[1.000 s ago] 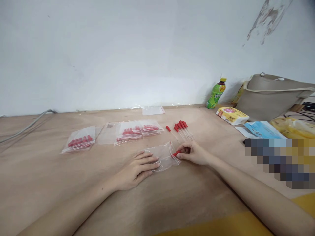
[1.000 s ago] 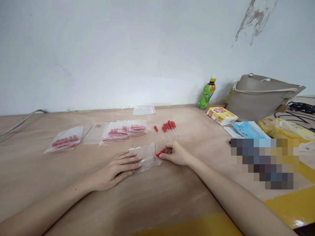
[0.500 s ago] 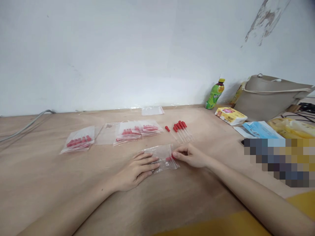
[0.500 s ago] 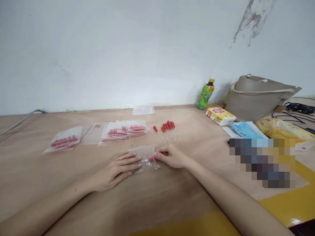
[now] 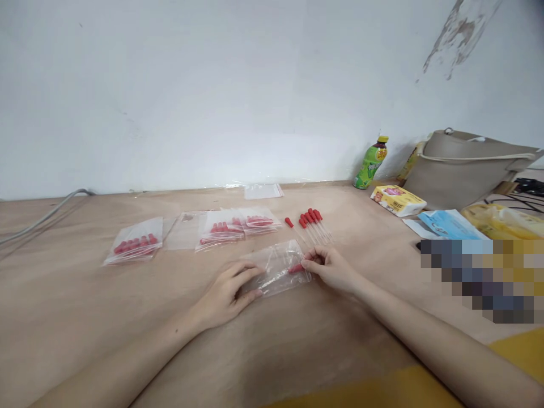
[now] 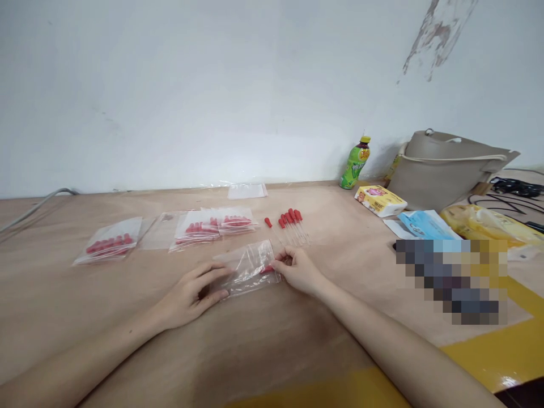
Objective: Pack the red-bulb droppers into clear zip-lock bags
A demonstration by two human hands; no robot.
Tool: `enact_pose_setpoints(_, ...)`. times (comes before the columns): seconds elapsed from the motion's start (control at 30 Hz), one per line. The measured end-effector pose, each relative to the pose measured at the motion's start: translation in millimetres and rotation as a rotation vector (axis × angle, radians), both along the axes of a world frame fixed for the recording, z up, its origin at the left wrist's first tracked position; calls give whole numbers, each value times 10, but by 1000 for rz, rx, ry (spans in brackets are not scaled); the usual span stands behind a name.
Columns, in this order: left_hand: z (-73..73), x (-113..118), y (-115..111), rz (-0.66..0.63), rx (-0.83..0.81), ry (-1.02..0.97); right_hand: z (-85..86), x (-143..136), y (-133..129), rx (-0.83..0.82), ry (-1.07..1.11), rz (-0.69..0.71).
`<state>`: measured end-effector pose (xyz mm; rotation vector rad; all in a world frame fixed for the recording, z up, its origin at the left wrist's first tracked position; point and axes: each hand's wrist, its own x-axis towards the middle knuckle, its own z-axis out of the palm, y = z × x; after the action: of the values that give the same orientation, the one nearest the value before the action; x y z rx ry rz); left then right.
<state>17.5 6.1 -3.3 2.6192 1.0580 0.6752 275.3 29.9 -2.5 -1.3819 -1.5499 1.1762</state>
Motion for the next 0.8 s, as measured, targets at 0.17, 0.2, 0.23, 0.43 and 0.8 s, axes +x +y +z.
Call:
enact_pose_setpoints(0.17, -32, -14, 36, -9, -15, 24, 2, 36, 15, -32, 97, -49)
enact_pose_setpoints(0.2, -36, -15, 38, -16, -15, 33, 0, 43, 20, -34, 116, -55)
enact_pose_setpoints(0.23, -37, -15, 38, -19, -12, 36, -5, 50, 25, -39, 126, -60)
enact_pose_setpoints(0.43, -20, -13, 22, -27, -2, 30, -65, 104, 57, -213, 136, 17)
enact_pose_setpoints(0.8, -41, -30, 46, -56, 8, 33, 61, 212, 578, 415, -534, -131)
